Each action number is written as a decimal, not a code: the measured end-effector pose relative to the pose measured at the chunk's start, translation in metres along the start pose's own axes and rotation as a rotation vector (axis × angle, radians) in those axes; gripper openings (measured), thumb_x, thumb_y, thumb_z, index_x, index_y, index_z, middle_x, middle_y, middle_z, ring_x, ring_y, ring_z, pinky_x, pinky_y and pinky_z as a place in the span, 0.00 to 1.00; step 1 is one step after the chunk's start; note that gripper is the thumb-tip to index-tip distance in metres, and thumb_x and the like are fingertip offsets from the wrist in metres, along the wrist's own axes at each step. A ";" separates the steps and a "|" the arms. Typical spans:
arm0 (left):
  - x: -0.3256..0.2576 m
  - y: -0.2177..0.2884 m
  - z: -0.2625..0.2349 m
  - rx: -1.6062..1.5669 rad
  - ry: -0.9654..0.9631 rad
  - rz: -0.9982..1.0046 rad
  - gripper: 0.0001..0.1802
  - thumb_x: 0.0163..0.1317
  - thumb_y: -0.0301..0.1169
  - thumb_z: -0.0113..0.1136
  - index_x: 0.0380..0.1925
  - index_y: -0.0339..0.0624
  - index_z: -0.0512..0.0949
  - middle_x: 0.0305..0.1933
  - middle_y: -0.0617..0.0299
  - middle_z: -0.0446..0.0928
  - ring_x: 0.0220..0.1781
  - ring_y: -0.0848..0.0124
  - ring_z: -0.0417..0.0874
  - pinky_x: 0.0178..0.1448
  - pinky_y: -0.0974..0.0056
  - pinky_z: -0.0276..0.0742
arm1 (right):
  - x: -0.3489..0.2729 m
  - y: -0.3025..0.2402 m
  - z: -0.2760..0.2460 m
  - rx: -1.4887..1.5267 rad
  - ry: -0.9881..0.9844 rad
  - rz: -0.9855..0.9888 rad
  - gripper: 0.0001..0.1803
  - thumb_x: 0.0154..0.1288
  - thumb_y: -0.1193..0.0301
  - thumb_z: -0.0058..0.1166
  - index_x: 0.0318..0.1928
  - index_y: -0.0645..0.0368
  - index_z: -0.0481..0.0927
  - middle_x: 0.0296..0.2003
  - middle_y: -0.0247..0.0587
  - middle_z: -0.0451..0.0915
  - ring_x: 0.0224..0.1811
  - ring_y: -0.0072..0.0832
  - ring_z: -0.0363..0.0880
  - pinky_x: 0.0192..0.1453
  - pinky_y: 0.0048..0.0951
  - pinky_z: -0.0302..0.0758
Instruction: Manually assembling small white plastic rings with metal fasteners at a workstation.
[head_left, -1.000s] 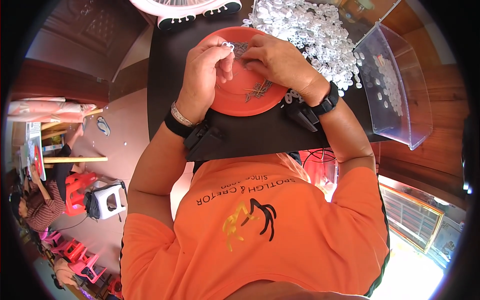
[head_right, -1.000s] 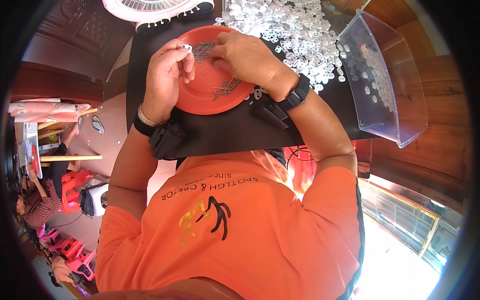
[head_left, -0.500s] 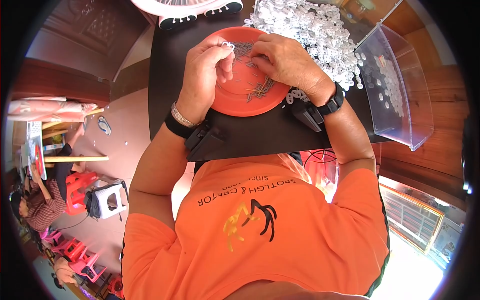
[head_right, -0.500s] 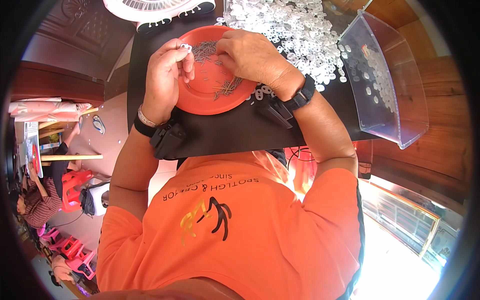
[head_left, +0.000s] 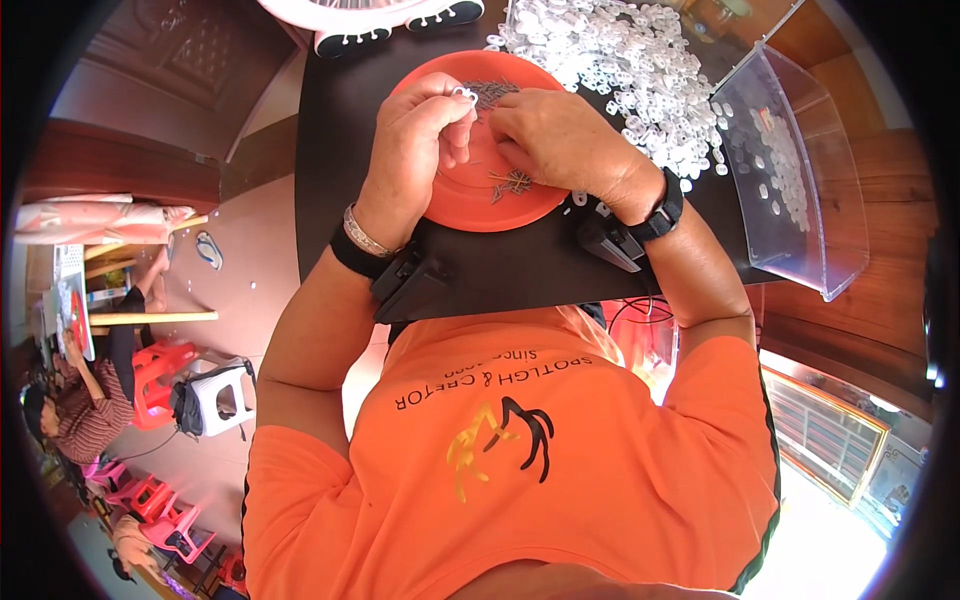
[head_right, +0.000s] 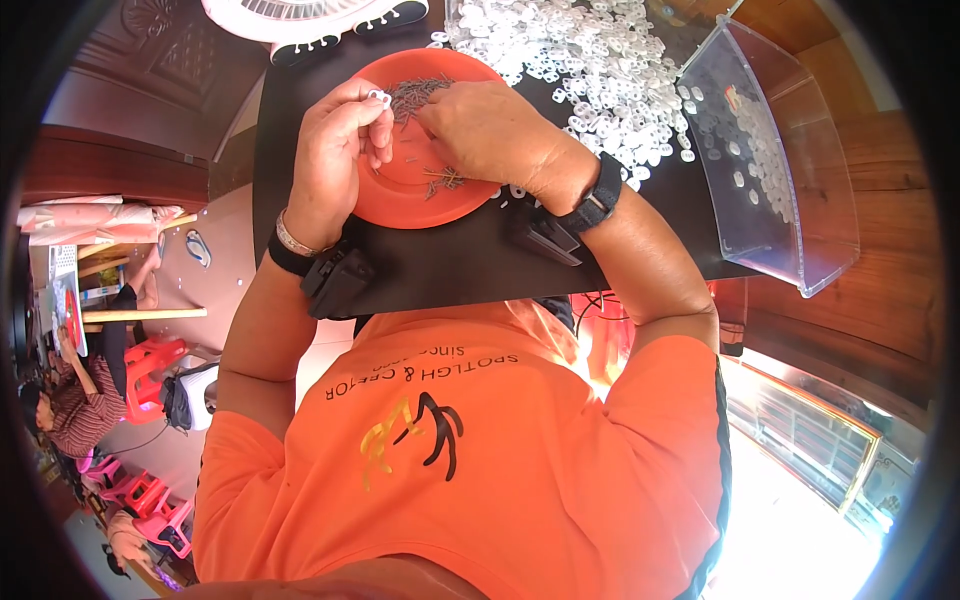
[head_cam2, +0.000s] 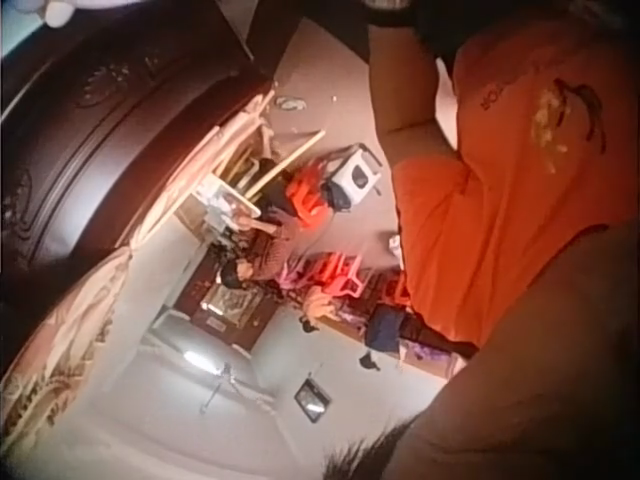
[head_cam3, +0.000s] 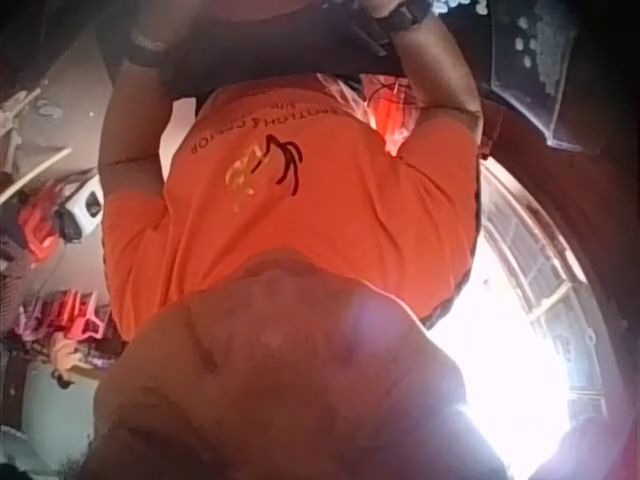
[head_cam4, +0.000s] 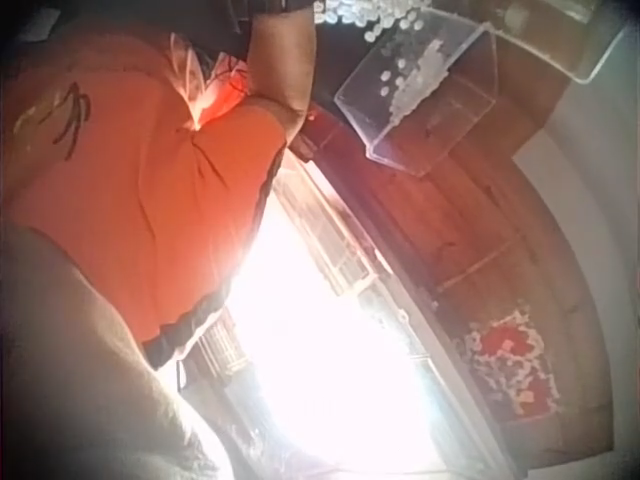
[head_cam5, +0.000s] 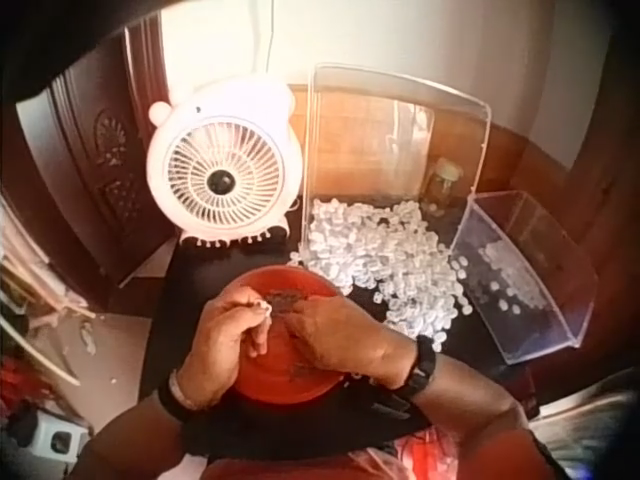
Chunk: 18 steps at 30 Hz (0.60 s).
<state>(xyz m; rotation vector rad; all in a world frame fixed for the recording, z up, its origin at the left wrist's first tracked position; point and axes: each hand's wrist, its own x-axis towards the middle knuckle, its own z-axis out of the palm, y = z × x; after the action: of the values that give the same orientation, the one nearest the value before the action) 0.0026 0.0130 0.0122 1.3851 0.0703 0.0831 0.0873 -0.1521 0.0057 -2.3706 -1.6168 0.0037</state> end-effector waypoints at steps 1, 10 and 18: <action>0.000 0.000 0.001 0.002 -0.004 0.001 0.10 0.59 0.32 0.46 0.24 0.40 0.71 0.20 0.66 0.70 0.21 0.77 0.70 0.26 0.73 0.62 | 0.001 0.001 0.002 -0.001 0.003 0.003 0.06 0.52 0.73 0.54 0.32 0.60 0.75 0.33 0.41 0.75 0.39 0.41 0.75 0.41 0.39 0.73; -0.002 -0.002 0.002 0.038 -0.037 -0.023 0.10 0.60 0.34 0.47 0.24 0.40 0.71 0.21 0.67 0.70 0.20 0.78 0.70 0.26 0.75 0.61 | 0.004 0.004 -0.004 0.258 0.229 0.079 0.06 0.57 0.72 0.51 0.33 0.63 0.74 0.31 0.46 0.79 0.35 0.44 0.78 0.40 0.39 0.74; -0.009 0.000 0.011 0.111 -0.069 -0.009 0.11 0.61 0.35 0.48 0.24 0.41 0.72 0.19 0.68 0.70 0.21 0.81 0.69 0.26 0.76 0.61 | 0.005 0.009 -0.013 1.037 0.292 0.309 0.08 0.64 0.74 0.50 0.43 0.63 0.77 0.28 0.30 0.77 0.29 0.13 0.73 0.35 0.18 0.73</action>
<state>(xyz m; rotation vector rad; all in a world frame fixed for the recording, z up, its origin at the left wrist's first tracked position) -0.0051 0.0018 0.0144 1.4977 0.0240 0.0246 0.0996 -0.1532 0.0170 -1.6469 -0.7752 0.4235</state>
